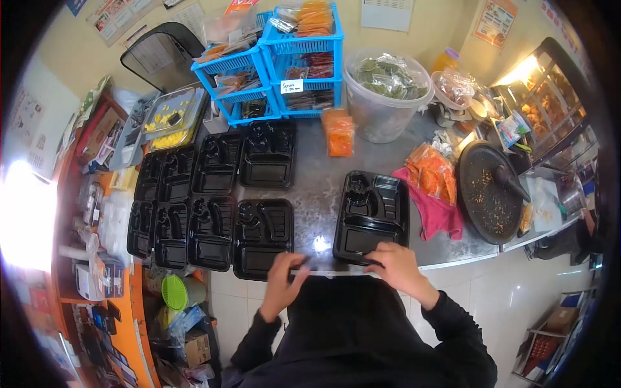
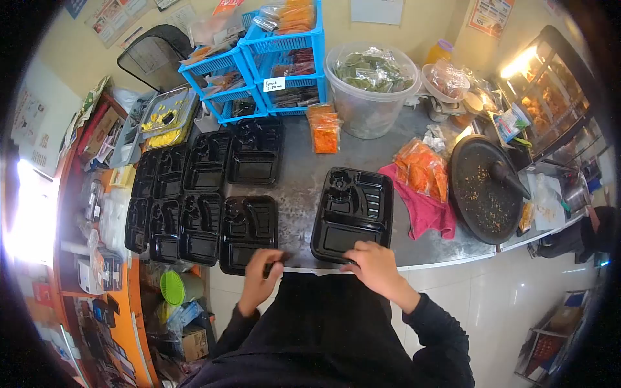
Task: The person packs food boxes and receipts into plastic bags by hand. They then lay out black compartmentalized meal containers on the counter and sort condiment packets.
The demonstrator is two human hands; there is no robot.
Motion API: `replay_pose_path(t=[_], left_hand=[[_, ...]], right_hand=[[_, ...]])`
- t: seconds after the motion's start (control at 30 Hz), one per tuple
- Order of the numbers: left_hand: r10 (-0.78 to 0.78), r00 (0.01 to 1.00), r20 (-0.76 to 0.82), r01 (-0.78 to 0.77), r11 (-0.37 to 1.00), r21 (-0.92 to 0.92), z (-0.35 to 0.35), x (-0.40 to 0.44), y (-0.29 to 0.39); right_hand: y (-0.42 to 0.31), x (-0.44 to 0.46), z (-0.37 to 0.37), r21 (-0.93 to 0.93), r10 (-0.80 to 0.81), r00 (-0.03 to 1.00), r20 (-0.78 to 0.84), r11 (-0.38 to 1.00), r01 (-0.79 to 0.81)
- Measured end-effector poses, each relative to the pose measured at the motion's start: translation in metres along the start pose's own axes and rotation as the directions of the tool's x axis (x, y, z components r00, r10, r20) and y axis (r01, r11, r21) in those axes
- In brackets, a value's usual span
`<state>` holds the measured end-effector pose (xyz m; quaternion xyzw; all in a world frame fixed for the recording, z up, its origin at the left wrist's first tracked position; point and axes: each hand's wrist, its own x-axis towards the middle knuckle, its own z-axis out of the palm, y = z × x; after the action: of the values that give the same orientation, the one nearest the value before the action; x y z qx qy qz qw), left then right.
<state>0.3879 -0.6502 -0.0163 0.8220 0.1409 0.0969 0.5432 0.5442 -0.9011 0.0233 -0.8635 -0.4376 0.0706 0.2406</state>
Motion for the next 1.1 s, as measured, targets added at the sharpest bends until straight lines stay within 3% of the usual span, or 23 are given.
replay_pose_path(t=[0.03,0.07,0.13,0.23,0.3,0.37,0.4,0.47,0.57,0.67,0.73,0.77,0.87,0.9,1.0,1.03,1.07,1.1], left_hand=[[-0.132,0.989,0.062,0.144,0.953,-0.265,0.02,0.013,-0.015],[-0.237,0.959,0.156,0.283,0.818,-0.5,0.04,0.028,-0.029],[-0.372,0.912,0.17,0.405,0.759,-0.509,0.072,0.062,-0.029],[-0.124,0.977,0.175,0.145,0.983,-0.113,0.103,0.092,-0.026],[-0.128,0.971,0.201,0.102,0.986,0.134,0.111,0.095,-0.032],[-0.187,0.96,0.208,0.16,0.977,0.137,0.12,0.083,-0.016],[-0.068,0.995,0.074,0.06,0.993,0.098,0.136,0.07,-0.015],[0.067,0.993,0.099,-0.065,0.998,-0.018,0.167,0.06,-0.039],[0.144,0.938,0.316,-0.193,0.973,0.127,0.194,0.045,-0.049],[0.185,0.921,0.344,-0.136,0.978,-0.16,0.218,0.04,-0.063],[0.182,0.957,0.226,-0.083,0.919,-0.386,0.232,0.036,-0.04],[0.132,0.82,0.557,0.063,0.946,-0.317,0.267,0.025,-0.143],[0.102,0.922,0.374,0.102,0.867,-0.487,0.269,0.01,-0.14],[0.141,0.924,0.356,0.064,0.86,-0.507,0.265,0.009,-0.127],[0.248,0.924,0.292,-0.047,0.831,-0.554,0.236,0.026,-0.064],[0.551,0.79,0.269,-0.494,0.832,-0.252,0.239,0.031,-0.078],[0.522,0.783,0.338,-0.566,0.824,0.039,0.228,0.032,-0.064],[0.49,0.772,0.404,-0.621,0.718,0.315,0.215,0.033,-0.047]], right_hand=[[-0.002,0.002,-0.013,0.028,-0.006,1.0,-0.015,1.0,0.006],[-0.004,0.005,-0.028,0.052,-0.012,0.999,-0.032,0.999,0.013],[-0.013,0.008,-0.062,0.077,0.03,0.997,-0.068,0.997,-0.025],[-0.018,0.012,-0.102,0.153,0.082,0.988,-0.133,0.986,-0.062],[-0.021,0.026,-0.107,0.158,-0.029,0.977,-0.213,0.985,0.063],[-0.028,0.05,-0.1,0.106,-0.137,0.949,-0.285,0.979,0.173],[-0.027,0.066,-0.085,0.073,-0.189,0.942,-0.276,0.973,0.217],[-0.029,0.099,-0.043,-0.055,-0.27,0.931,-0.245,0.963,0.265],[-0.031,0.12,0.04,-0.209,-0.3,0.945,-0.132,0.94,0.269],[-0.024,0.116,0.091,-0.299,-0.211,0.977,-0.031,0.935,0.192],[-0.008,0.119,0.114,-0.319,-0.174,0.985,-0.011,0.934,0.162],[-0.001,0.12,0.123,-0.328,-0.152,0.988,-0.002,0.934,0.142],[0.022,0.126,0.137,-0.364,-0.14,0.99,-0.011,0.923,0.127],[0.025,0.126,0.138,-0.38,-0.073,0.993,0.093,0.919,0.103],[0.009,0.115,0.106,-0.36,-0.146,0.988,0.048,0.92,0.153],[0.001,0.108,0.091,-0.295,-0.134,0.991,-0.004,0.947,0.127],[-0.006,0.099,0.07,-0.166,-0.113,0.988,-0.105,0.982,0.095],[-0.012,0.088,0.046,-0.033,-0.082,0.976,-0.202,0.996,0.077]])
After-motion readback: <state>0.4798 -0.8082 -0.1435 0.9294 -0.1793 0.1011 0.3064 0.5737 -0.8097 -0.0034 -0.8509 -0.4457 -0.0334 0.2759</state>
